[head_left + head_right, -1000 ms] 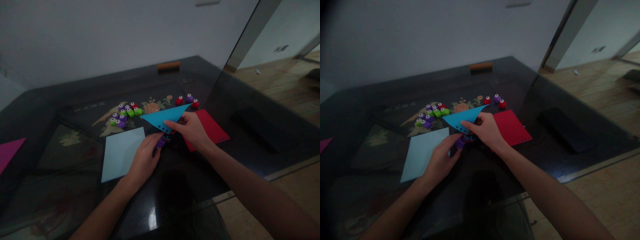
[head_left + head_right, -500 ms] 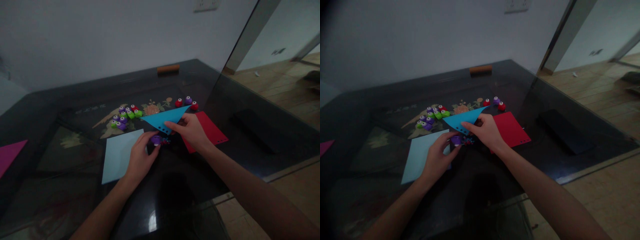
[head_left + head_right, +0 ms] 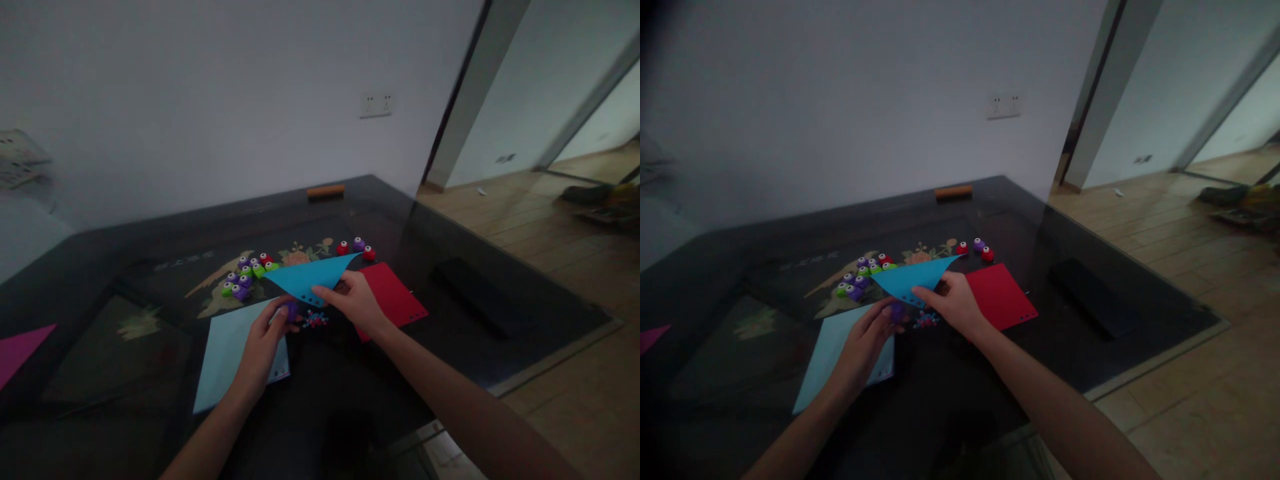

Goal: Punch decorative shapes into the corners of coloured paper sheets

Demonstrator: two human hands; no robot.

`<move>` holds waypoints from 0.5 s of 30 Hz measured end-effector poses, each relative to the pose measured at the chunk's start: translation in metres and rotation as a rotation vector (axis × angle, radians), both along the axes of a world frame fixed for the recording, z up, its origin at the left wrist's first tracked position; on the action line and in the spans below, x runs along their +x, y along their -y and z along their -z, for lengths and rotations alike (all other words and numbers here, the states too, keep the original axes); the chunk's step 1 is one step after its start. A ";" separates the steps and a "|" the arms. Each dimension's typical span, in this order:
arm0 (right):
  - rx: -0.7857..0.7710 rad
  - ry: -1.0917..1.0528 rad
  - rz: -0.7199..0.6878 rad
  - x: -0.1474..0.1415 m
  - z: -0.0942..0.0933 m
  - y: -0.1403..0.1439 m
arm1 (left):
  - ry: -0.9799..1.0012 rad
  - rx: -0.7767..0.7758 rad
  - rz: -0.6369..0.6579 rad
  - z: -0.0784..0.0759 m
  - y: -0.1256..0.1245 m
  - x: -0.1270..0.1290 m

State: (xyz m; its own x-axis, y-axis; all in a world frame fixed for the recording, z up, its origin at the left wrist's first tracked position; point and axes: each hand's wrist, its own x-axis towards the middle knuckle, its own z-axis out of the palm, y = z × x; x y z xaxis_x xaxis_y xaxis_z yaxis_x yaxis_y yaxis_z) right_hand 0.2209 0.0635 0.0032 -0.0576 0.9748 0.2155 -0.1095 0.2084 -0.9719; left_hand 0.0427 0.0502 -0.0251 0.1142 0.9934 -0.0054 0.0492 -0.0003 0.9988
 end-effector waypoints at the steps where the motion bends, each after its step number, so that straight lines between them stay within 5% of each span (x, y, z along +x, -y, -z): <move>1: 0.005 -0.001 0.003 0.000 0.000 0.000 | -0.012 -0.015 -0.007 -0.001 0.000 0.000; 9: 0.066 -0.053 0.030 0.001 0.001 -0.005 | -0.108 0.004 0.048 -0.017 -0.005 0.011; 15: 0.153 -0.045 0.092 0.004 -0.001 -0.004 | -0.235 0.185 0.092 -0.020 -0.042 0.031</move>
